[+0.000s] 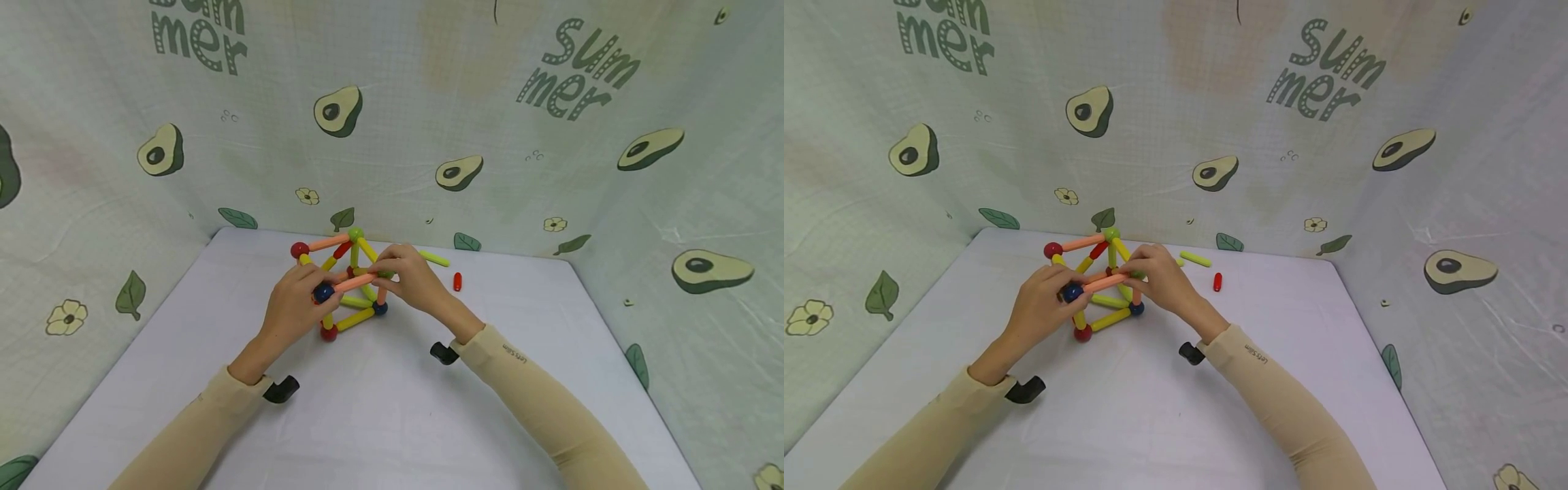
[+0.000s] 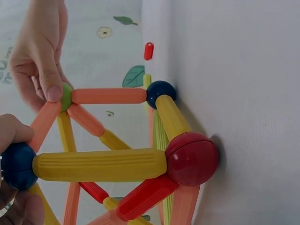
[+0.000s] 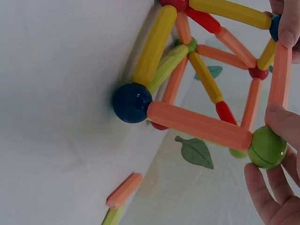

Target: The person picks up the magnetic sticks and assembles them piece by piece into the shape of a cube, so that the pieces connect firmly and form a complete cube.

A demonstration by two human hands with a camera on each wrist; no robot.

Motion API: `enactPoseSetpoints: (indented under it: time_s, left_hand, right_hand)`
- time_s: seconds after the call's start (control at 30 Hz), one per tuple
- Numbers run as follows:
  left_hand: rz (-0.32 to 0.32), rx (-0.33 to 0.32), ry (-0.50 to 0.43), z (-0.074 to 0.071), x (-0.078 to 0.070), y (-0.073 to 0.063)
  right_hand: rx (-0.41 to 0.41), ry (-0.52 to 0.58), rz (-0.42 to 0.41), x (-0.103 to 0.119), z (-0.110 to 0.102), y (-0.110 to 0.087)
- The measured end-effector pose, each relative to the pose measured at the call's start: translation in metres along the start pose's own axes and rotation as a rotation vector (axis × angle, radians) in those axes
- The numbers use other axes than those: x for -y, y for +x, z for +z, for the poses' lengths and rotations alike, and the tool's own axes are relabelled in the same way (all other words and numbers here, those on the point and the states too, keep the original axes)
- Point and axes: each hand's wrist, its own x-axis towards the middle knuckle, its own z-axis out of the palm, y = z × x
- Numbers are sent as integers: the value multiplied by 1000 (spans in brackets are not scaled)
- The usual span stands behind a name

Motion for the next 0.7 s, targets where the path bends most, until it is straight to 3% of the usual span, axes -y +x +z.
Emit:
enactPoseSetpoints:
  time_s: [0.3, 0.53, 0.7]
  left_hand:
    - [41, 60, -5, -4, 5, -3]
    - [16, 91, 12, -5, 7, -3]
    - [17, 92, 6, -3, 8, -4]
  right_hand:
    - [-13, -16, 10, -2, 2, -3]
    - [-25, -68, 3, 4, -1, -9]
    - [-14, -20, -18, 2, -5, -15]
